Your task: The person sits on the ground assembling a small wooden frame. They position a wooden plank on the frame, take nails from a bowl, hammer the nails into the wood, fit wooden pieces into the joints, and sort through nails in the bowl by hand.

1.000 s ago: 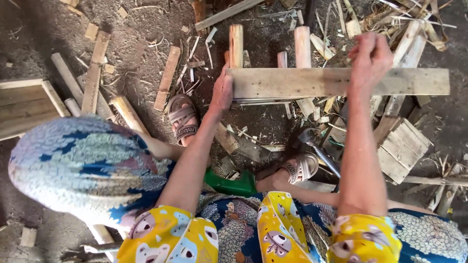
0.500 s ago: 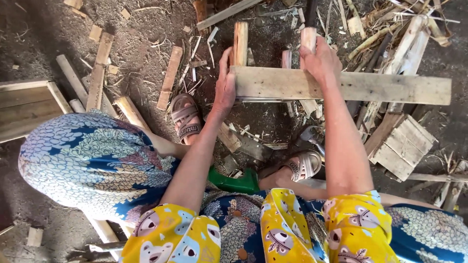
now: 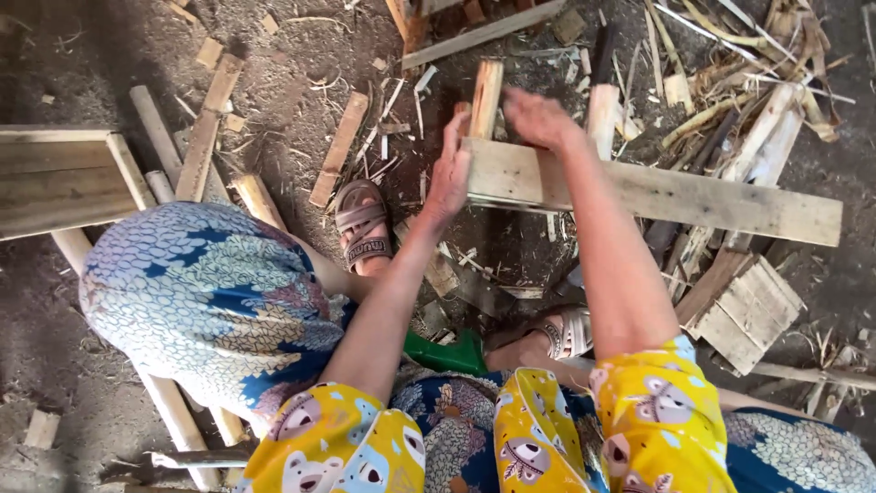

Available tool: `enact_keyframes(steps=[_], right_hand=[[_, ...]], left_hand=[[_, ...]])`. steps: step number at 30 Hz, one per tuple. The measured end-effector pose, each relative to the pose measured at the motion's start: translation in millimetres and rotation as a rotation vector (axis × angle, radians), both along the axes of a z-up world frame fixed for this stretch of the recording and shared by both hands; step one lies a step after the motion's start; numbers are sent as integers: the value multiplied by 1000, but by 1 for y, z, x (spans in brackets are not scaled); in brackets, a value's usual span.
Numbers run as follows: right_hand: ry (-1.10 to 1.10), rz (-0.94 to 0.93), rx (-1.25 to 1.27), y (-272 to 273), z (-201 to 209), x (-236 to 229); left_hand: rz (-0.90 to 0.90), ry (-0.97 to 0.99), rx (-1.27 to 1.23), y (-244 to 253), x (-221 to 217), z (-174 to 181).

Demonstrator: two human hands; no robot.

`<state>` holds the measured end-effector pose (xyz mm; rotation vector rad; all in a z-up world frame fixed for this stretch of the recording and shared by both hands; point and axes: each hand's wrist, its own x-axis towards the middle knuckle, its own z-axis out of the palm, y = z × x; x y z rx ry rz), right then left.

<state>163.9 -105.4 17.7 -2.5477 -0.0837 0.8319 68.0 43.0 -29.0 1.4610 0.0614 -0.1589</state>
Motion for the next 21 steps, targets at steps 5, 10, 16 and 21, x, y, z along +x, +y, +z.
enact_keyframes(steps=[5,10,16,21], right_hand=[[156,37,211,-11,-45,7],[15,43,26,-37,-69,20],[237,-458,910,-46,-22,2],[282,-516,974,-51,-13,-5]], left_hand=[[11,38,51,8,-8,4],[26,16,60,2,-9,-9],[31,15,61,-6,-13,-17],[67,-13,69,-9,-21,-14]])
